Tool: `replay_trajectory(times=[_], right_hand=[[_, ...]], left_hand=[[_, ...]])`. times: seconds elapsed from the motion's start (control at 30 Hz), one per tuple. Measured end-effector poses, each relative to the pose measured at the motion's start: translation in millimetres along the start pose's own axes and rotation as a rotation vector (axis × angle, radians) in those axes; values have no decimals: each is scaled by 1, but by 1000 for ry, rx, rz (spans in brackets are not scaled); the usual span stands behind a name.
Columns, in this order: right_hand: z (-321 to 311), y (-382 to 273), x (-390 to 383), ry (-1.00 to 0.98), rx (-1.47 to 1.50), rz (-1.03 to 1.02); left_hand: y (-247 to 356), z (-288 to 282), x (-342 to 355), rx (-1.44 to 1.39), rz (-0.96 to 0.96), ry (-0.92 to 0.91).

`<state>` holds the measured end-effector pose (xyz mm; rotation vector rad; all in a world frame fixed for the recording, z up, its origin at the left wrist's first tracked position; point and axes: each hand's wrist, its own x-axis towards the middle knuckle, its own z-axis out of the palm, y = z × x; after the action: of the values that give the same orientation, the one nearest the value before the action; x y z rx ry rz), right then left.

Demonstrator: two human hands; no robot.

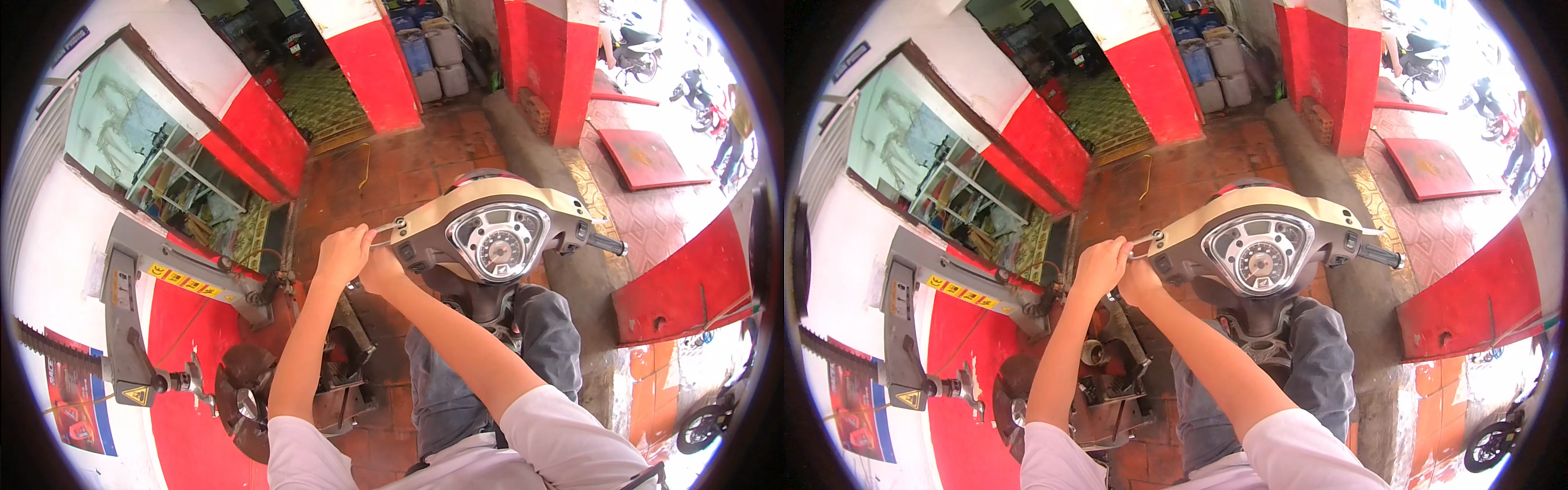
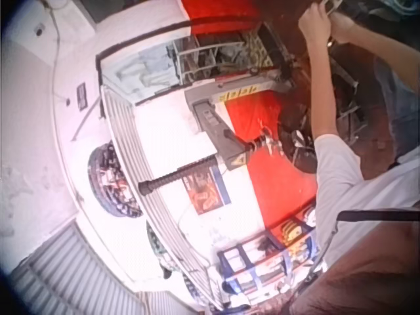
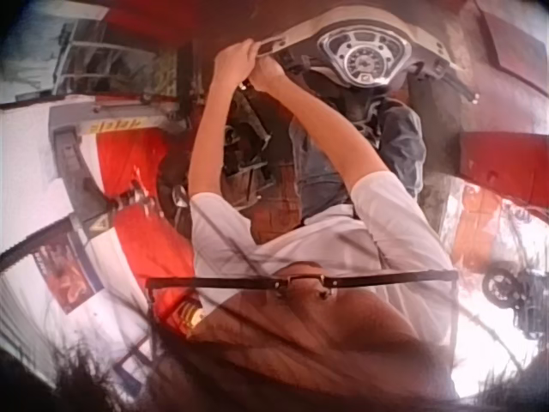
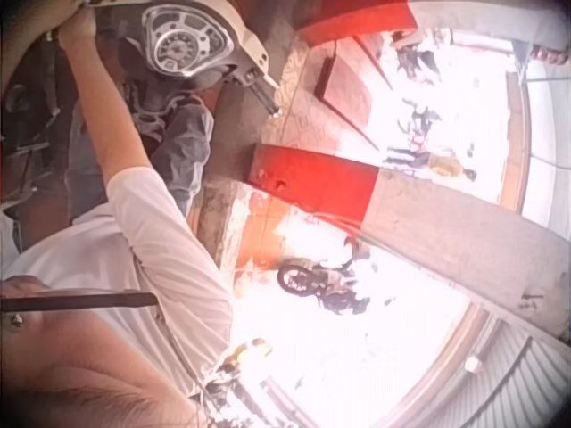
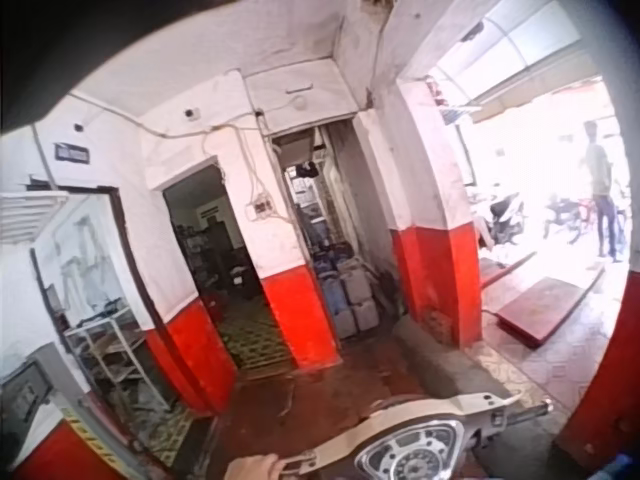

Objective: The person uses a wrench to tighten or loosen bolts on a scooter's handlebars and then attaches a side mirror by hand.

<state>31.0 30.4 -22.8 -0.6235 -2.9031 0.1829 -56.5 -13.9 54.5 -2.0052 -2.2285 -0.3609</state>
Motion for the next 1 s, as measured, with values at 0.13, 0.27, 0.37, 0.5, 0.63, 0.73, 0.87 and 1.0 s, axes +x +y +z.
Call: replay_trajectory(times=[0.13,0.27,0.37,0.5,0.63,0.73,0.87,1.0], right_hand=[[0,-2,2,-99,46,21],[7,1,2,-6,13,-12],[12,2,-6,-18,-26,-40],[12,9,-38,245,76,-241],[-16,31,-106,498,395,-487],[-57,83,-145,561,294,-326],[-98,168,-148,706,112,-15],[-121,211,-141,824,8,194]], left_hand=[[-1,5,-2,-8,-29,-12],[3,8,-6,-31,-50,-6],[10,12,-10,-23,-76,-4],[16,8,-14,42,-87,36],[22,6,-24,85,-108,59],[37,2,-29,66,-137,-6],[48,-4,-39,59,-132,-101],[90,-18,-48,-56,-114,11]])
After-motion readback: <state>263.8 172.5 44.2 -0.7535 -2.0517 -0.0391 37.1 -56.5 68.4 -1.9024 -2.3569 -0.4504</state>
